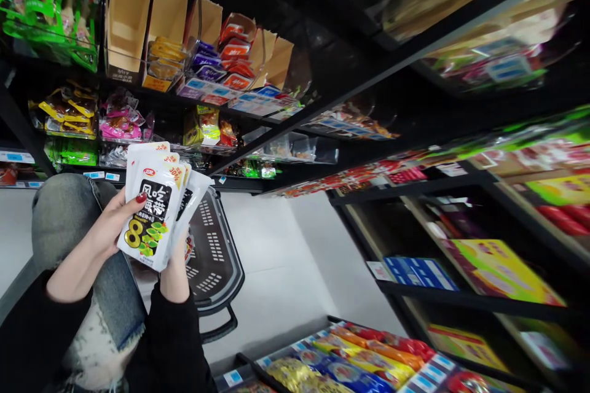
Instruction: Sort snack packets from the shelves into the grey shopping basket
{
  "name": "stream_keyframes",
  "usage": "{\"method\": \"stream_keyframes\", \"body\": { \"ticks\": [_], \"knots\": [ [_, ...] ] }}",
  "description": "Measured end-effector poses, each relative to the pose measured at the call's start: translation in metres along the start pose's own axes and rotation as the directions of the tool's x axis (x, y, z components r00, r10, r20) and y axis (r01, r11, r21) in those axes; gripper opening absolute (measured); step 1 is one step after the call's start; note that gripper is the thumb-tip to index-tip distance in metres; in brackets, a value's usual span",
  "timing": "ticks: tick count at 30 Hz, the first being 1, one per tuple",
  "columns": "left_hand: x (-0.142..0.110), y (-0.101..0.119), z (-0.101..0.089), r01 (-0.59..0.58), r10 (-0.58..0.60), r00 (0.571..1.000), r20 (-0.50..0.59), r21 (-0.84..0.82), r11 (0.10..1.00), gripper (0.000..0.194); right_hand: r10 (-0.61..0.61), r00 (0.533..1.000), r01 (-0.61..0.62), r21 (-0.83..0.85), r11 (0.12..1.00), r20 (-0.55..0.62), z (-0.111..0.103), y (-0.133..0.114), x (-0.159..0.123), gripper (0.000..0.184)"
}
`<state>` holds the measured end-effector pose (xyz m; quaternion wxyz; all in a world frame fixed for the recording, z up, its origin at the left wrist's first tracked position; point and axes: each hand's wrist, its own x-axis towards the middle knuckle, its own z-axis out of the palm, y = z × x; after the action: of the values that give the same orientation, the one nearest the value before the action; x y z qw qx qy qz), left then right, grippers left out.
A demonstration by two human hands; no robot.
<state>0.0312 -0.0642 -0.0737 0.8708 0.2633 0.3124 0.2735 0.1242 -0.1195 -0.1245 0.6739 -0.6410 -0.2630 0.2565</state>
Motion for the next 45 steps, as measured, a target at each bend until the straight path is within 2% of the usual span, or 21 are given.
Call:
{"method": "stream_keyframes", "body": {
  "ticks": [3, 4, 7, 8, 10, 12, 14, 19, 22, 25, 27, 30, 32, 33, 35, 37, 39, 42, 45],
  "knots": [
    [-0.001, 0.002, 0.0, 0.012, -0.012, 1.0, 0.019, 0.01, 1.0, 0.047, 0.057, 0.991, -0.051, 0.045, 0.998, -0.125, -0.009, -0.011, 0.006, 0.025],
    [-0.001, 0.002, 0.001, 0.011, -0.011, 1.0, 0.021, 0.017, 1.0, 0.045, 0.044, 0.985, -0.035, 0.058, 0.998, -0.168, -0.014, -0.016, 0.007, 0.022],
    [0.001, 0.001, 0.001, -0.02, 0.02, 1.0, 0.002, 0.046, 0.999, 0.043, -0.116, 0.95, 0.137, 0.054, 0.989, -0.29, -0.024, -0.033, 0.004, 0.015],
    [0.001, 0.0, 0.001, -0.039, 0.04, 0.999, -0.006, 0.06, 0.997, 0.043, -0.186, 0.943, 0.194, 0.002, 0.981, -0.277, -0.025, -0.039, 0.001, 0.015],
    [0.003, -0.001, 0.0, -0.085, 0.087, 0.996, -0.017, 0.096, 0.992, 0.043, -0.254, 0.956, 0.231, -0.157, 0.96, -0.145, -0.025, -0.048, -0.006, 0.017],
    [0.004, -0.003, -0.001, -0.124, 0.128, 0.991, -0.024, 0.137, 0.983, 0.044, -0.181, 0.983, 0.168, -0.285, 0.944, -0.018, -0.022, -0.055, -0.011, 0.021],
    [0.005, -0.005, -0.002, -0.145, 0.151, 0.988, -0.029, 0.165, 0.976, 0.044, -0.096, 0.995, 0.088, -0.32, 0.943, -0.011, -0.02, -0.059, -0.013, 0.023],
    [0.006, -0.004, -0.002, -0.154, 0.166, 0.984, -0.067, 0.152, 0.976, 0.041, -0.062, 0.989, 0.039, -0.167, 0.985, -0.136, -0.03, -0.061, -0.007, 0.021],
    [0.006, -0.003, -0.002, -0.146, 0.155, 0.986, -0.066, 0.129, 0.981, 0.037, -0.005, 0.987, -0.002, -0.042, 0.999, -0.162, -0.039, -0.061, -0.005, 0.02],
    [0.006, -0.003, -0.002, -0.132, 0.142, 0.987, -0.081, 0.116, 0.984, 0.037, 0.075, 0.991, -0.061, 0.118, 0.991, -0.11, -0.045, -0.062, -0.004, 0.02],
    [0.006, -0.003, -0.002, -0.127, 0.137, 0.987, -0.085, 0.107, 0.986, 0.038, 0.138, 0.99, -0.136, 0.281, 0.95, 0.016, -0.048, -0.059, -0.004, 0.02],
    [0.006, -0.003, -0.003, -0.134, 0.143, 0.987, -0.078, 0.109, 0.985, 0.041, 0.187, 0.961, -0.265, 0.478, 0.837, 0.204, -0.056, -0.047, -0.002, 0.02],
    [0.006, -0.003, -0.003, -0.134, 0.143, 0.986, -0.079, 0.116, 0.984, 0.042, 0.173, 0.951, -0.301, 0.636, 0.711, 0.257, -0.06, -0.036, -0.001, 0.018],
    [0.006, -0.003, -0.003, -0.132, 0.142, 0.986, -0.082, 0.119, 0.984, 0.043, 0.158, 0.947, -0.316, 0.722, 0.616, 0.28, -0.062, -0.031, 0.0, 0.015],
    [0.007, -0.004, -0.003, -0.128, 0.14, 0.986, -0.092, 0.122, 0.984, 0.044, 0.105, 0.926, -0.376, 0.855, 0.357, 0.364, -0.063, -0.024, 0.002, 0.01],
    [0.007, -0.004, -0.003, -0.125, 0.137, 0.986, -0.096, 0.119, 0.985, 0.045, 0.051, 0.892, -0.451, 0.883, 0.13, 0.449, -0.062, -0.021, 0.004, 0.006],
    [0.007, -0.004, -0.003, -0.122, 0.133, 0.987, -0.096, 0.113, 0.986, 0.045, 0.047, 0.862, -0.504, 0.863, -0.03, 0.505, -0.062, -0.02, 0.006, 0.006],
    [0.007, -0.004, -0.003, -0.115, 0.125, 0.987, -0.096, 0.107, 0.988, 0.045, 0.11, 0.836, -0.52, 0.84, -0.154, 0.538, -0.061, -0.018, 0.011, 0.016],
    [0.007, -0.004, -0.002, -0.117, 0.128, 0.987, -0.101, 0.108, 0.987, 0.045, 0.129, 0.842, -0.499, 0.847, -0.184, 0.524, -0.06, -0.013, 0.014, 0.024]
  ]
}}
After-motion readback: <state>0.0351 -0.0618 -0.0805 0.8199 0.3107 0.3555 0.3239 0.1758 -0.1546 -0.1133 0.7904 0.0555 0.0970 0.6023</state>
